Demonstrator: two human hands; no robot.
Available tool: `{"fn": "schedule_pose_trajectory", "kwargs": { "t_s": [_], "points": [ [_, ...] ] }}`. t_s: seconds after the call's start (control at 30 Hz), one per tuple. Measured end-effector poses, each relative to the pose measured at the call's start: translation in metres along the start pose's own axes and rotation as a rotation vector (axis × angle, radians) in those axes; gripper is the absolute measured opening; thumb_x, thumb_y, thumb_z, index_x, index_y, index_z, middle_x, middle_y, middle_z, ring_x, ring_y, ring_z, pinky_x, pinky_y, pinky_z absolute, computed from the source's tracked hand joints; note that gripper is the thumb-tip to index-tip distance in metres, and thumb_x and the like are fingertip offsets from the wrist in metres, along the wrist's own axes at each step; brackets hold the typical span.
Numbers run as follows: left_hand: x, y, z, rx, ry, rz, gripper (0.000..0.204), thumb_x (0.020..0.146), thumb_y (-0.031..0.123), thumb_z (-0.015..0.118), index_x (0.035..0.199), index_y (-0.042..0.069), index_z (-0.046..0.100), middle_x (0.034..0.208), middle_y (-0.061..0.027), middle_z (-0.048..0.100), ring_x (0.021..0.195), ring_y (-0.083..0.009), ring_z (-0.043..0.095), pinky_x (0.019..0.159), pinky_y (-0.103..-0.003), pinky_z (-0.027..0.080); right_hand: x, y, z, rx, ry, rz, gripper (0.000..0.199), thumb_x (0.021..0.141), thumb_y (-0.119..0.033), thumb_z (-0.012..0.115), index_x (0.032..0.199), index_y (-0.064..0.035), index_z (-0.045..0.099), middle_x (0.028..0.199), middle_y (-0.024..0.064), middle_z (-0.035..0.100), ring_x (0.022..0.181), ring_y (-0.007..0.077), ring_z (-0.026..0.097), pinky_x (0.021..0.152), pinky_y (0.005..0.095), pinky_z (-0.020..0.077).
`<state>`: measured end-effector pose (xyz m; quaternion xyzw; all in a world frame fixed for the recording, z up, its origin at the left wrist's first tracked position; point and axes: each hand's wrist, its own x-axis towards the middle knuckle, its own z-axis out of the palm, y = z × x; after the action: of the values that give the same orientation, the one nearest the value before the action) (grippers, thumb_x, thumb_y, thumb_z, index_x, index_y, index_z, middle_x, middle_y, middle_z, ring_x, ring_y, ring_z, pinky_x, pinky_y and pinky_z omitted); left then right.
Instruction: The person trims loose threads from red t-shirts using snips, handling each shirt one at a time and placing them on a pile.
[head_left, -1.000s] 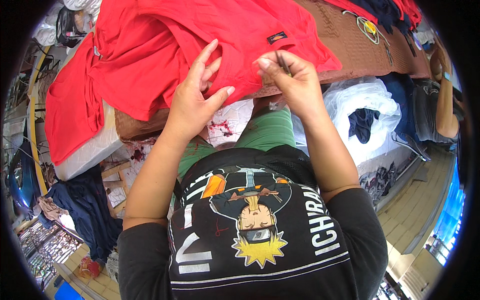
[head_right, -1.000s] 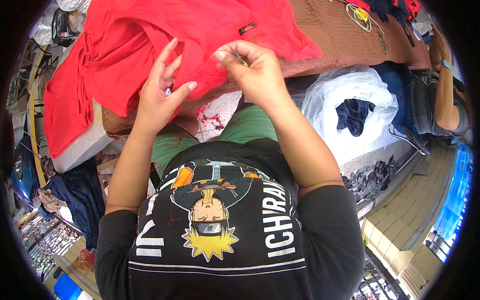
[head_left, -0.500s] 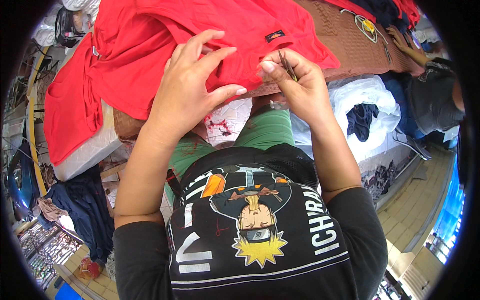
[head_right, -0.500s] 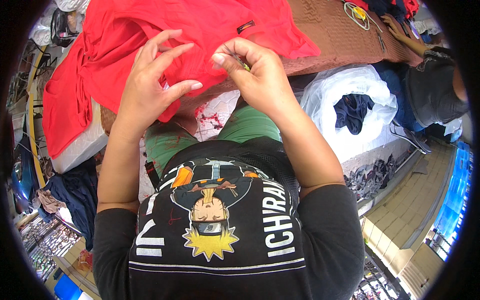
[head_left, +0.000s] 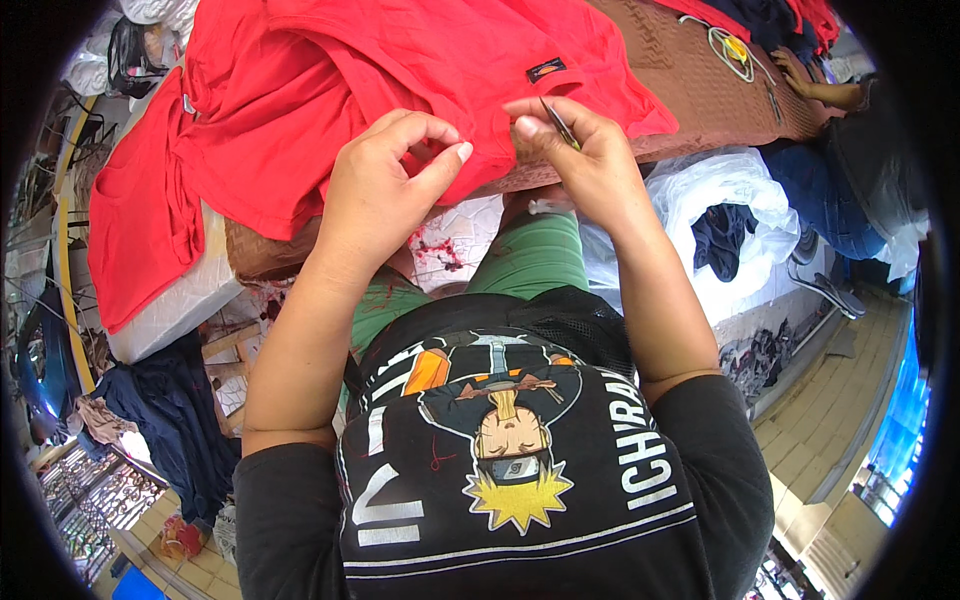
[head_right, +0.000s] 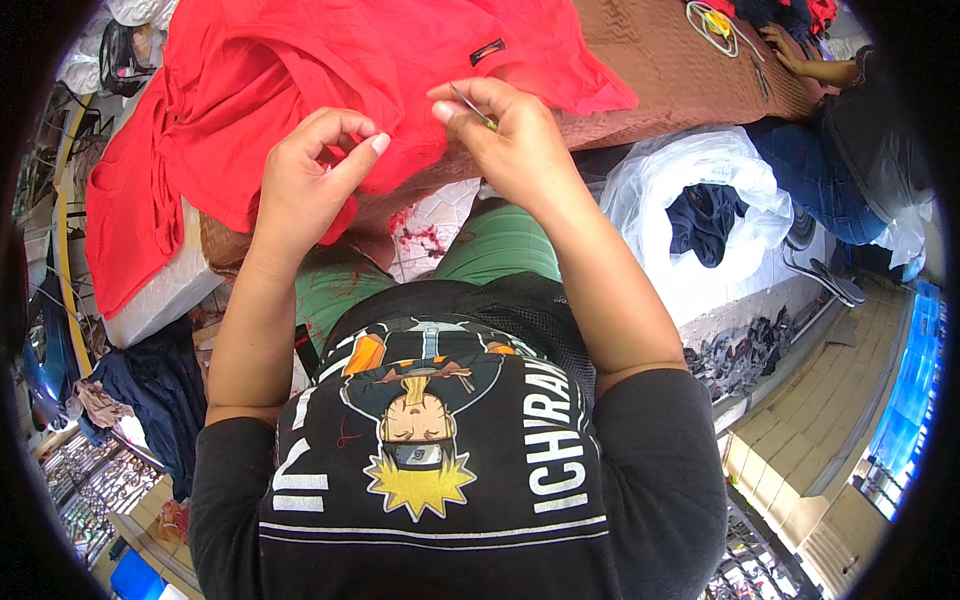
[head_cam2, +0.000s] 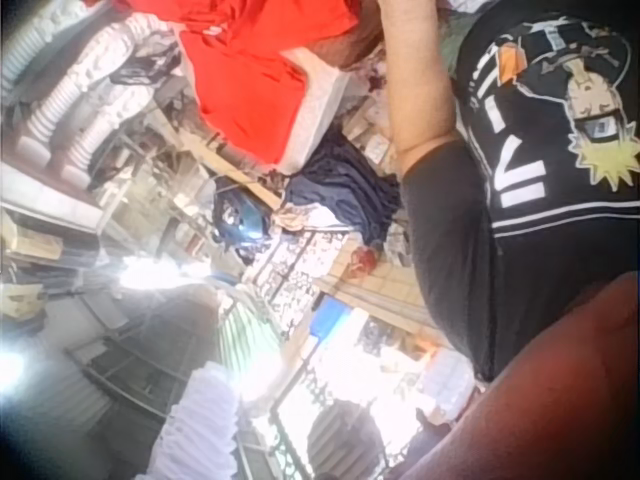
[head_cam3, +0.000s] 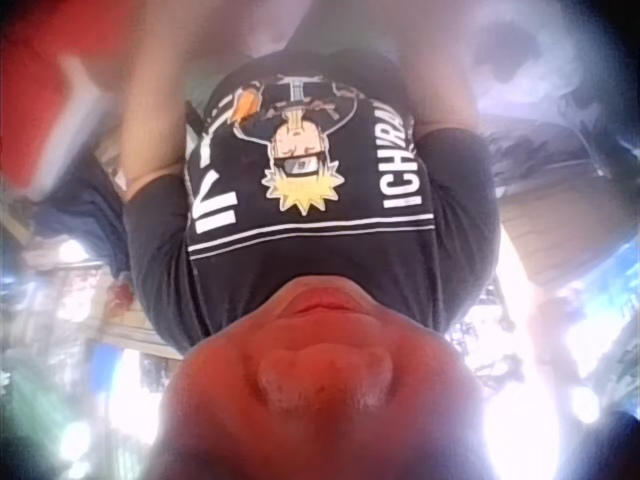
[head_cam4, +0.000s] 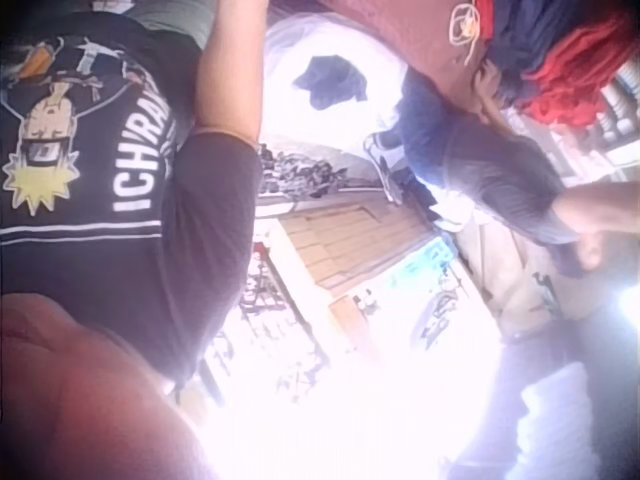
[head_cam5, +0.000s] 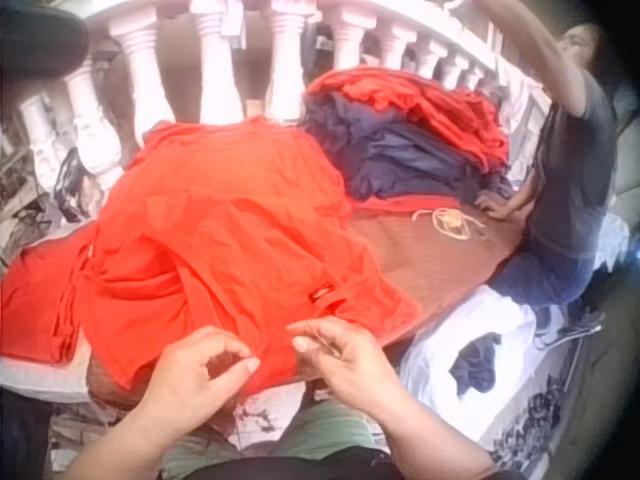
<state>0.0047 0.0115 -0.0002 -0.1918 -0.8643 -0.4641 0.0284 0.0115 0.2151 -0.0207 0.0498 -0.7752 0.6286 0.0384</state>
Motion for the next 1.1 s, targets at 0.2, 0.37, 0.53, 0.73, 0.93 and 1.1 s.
{"fn": "schedule_pose_trajectory", "kwargs": {
  "t_s": [0.2, 0.37, 0.53, 0.73, 0.93, 1.1],
  "points": [
    [-0.002, 0.0, 0.0, -0.115, 0.017, -0.083, 0.017, 0.084, 0.016, 0.069, 0.092, 0.001, 0.067, 0.084, -0.005, 0.068, 0.076, -0.0115, 0.063, 0.07, -0.026, 0.049, -0.007, 0.003, 0.005, -0.018, -0.123, 0.05, 0.024, 0.079, -0.024, 0.078, 0.088, -0.0024, 0.072, 0.071, 0.0005, 0.059, 0.067, 0.0064, 0.052, 0.062, 0.0244, 0.0442],
    [-0.006, 0.003, 0.002, -0.162, 0.029, -0.167, 0.014, 0.088, 0.012, 0.067, 0.095, 0.0, 0.066, 0.085, 0.0004, 0.065, 0.078, -0.0044, 0.056, 0.071, -0.021, 0.046, -0.002, -0.012, 0.017, 0.103, -0.121, 0.159, 0.019, 0.081, -0.02, 0.076, 0.088, -0.0029, 0.071, 0.077, -0.0012, 0.062, 0.07, 0.0056, 0.053, 0.063, 0.0238, 0.0445],
    [-0.01, -0.002, -0.002, -0.14, -0.005, -0.234, 0.015, 0.089, 0.012, 0.066, 0.097, 0.0, 0.064, 0.087, 0.0, 0.065, 0.077, -0.0044, 0.055, 0.072, -0.022, 0.046, -0.003, -0.01, 0.015, 0.389, -0.073, 0.205, 0.014, 0.086, -0.014, 0.07, 0.092, -0.0013, 0.068, 0.086, -0.0007, 0.066, 0.075, 0.0057, 0.057, 0.069, 0.0227, 0.0463],
    [0.009, 0.0, -0.013, 0.134, 0.114, 0.323, 0.037, 0.083, 0.01, 0.07, 0.116, 0.001, 0.06, 0.106, -0.0064, 0.066, 0.076, -0.0113, 0.058, 0.077, -0.026, 0.048, -0.004, -0.011, 0.012, 0.365, -0.114, 0.116, 0.012, 0.089, -0.014, 0.067, 0.092, -0.0017, 0.066, 0.084, -0.0017, 0.066, 0.074, 0.0031, 0.055, 0.066, 0.0204, 0.0451],
    [0.024, 0.019, -0.016, 0.184, -0.276, 0.193, 0.032, 0.083, 0.011, 0.069, 0.114, 0.005, 0.064, 0.084, -0.0123, 0.07, 0.068, -0.0155, 0.065, 0.066, -0.029, 0.051, -0.008, -0.02, 0.011, 0.142, -0.135, 0.043, 0.014, 0.088, -0.016, 0.067, 0.088, -0.003, 0.065, 0.076, -0.0005, 0.064, 0.067, 0.0029, 0.049, 0.059, 0.022, 0.0422],
    [0.021, 0.022, -0.012, 0.105, -0.222, 0.028, 0.016, 0.085, 0.016, 0.066, 0.097, 0.005, 0.069, 0.076, -0.014, 0.068, 0.066, -0.0232, 0.068, 0.061, -0.032, 0.052, -0.009, -0.024, 0.006, -0.132, -0.087, -0.074, 0.023, 0.084, -0.021, 0.07, 0.095, -0.0016, 0.063, 0.083, 0.0107, 0.066, 0.074, 0.0163, 0.063, 0.068, 0.031, 0.0497]
  ]
}}
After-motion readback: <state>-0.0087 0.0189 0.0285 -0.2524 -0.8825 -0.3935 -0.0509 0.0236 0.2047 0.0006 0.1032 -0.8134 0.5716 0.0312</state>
